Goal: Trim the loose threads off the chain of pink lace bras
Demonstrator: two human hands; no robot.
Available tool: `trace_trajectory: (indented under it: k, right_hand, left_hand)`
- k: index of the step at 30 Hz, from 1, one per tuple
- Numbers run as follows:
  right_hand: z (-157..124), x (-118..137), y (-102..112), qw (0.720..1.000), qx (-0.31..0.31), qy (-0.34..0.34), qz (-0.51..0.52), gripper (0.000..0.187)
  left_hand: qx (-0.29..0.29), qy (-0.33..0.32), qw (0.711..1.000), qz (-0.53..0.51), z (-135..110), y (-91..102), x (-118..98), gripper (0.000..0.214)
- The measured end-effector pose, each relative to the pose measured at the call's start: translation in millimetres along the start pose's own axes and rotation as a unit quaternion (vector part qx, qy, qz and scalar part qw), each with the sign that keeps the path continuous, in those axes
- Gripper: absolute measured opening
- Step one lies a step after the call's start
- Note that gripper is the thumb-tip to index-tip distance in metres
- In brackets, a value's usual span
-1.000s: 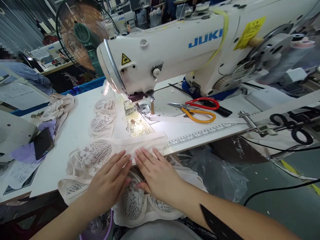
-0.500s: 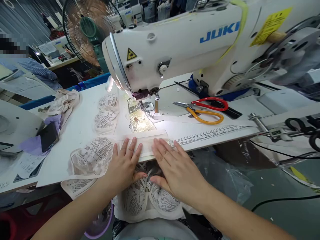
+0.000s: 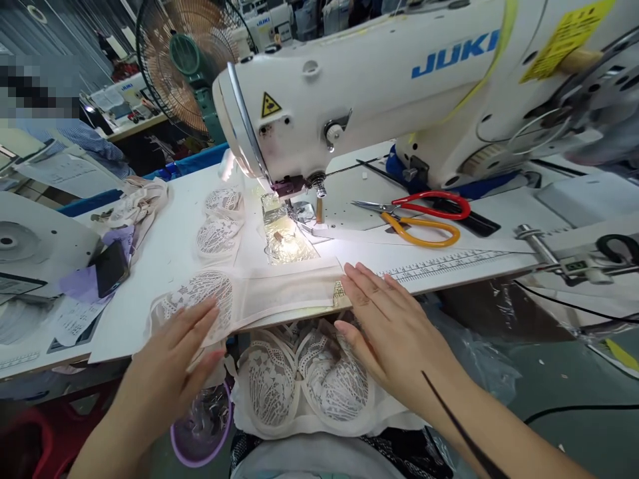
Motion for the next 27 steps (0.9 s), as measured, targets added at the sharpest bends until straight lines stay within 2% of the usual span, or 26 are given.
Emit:
trace_trajectory:
  k: [4, 6, 8, 10, 12, 14, 17, 19, 21, 23, 27]
  right_hand:
    - [-10.8, 4.0, 6.5, 0.995, -0.028, -0.014, 0.093, 0.033]
    - [-20.5, 15.3, 0.4, 0.987, 0.006, -0.005, 0.163, 0.024]
    - [-31.1, 34.8, -14.1, 0.967, 0.081, 0.011, 0.240, 0.017]
    - [-39.9, 57.7, -32.4, 0.939, 0.165, 0.014, 0.300, 0.015]
    - [-44.0, 80.8, -48.2, 0.915, 0.231, 0.022, 0.329, 0.019]
    - [-42.2, 101.9, -58.5, 0.904, 0.274, 0.045, 0.324, 0.019]
    - [-32.9, 129.8, -67.0, 0.896, 0.312, 0.090, 0.302, 0.015]
    - [-24.6, 146.9, -69.8, 0.896, 0.303, 0.115, 0.303, 0.034]
    - [-15.8, 162.8, -71.1, 0.906, 0.258, 0.131, 0.310, 0.063]
    - [-7.8, 175.5, -74.1, 0.920, 0.208, 0.119, 0.309, 0.082]
    - [4.1, 194.9, -81.6, 0.943, 0.162, 0.058, 0.286, 0.086]
  left_hand:
    - [-0.084, 0.121, 0.987, 0.067, -54.5, 29.0, 38.4, 0.020]
    - [-0.092, 0.156, 0.979, 0.099, -77.3, 30.7, 53.2, 0.018]
    - [-0.061, 0.139, 0.984, 0.093, -89.1, 20.5, 61.2, 0.025]
    - [-0.024, 0.098, 0.993, 0.067, -91.8, 5.2, 63.9, 0.039]
    - [-0.018, 0.073, 0.995, 0.059, -89.7, -5.4, 65.8, 0.046]
    - [-0.037, 0.067, 0.995, 0.069, -85.1, -7.6, 67.3, 0.042]
    - [-0.062, 0.075, 0.994, 0.057, -75.8, 0.4, 66.6, 0.029]
    - [-0.076, 0.082, 0.993, 0.023, -67.6, 11.1, 63.0, 0.025]
    - [-0.092, 0.092, 0.991, -0.004, -57.8, 24.1, 57.3, 0.025]
    - [-0.096, 0.116, 0.988, -0.031, -46.9, 35.5, 52.0, 0.029]
    - [-0.071, 0.188, 0.971, -0.131, -26.5, 47.1, 45.8, 0.033]
Point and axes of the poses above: each hand's wrist, its own z-axis towards the middle knuckle, its own y-axis out of the back of the hand, x = y × z, the point moved 6 cm from there along z, towards the middle knuckle, and after that the axes turned 8 degrees about -y, right-handed, at the moved point
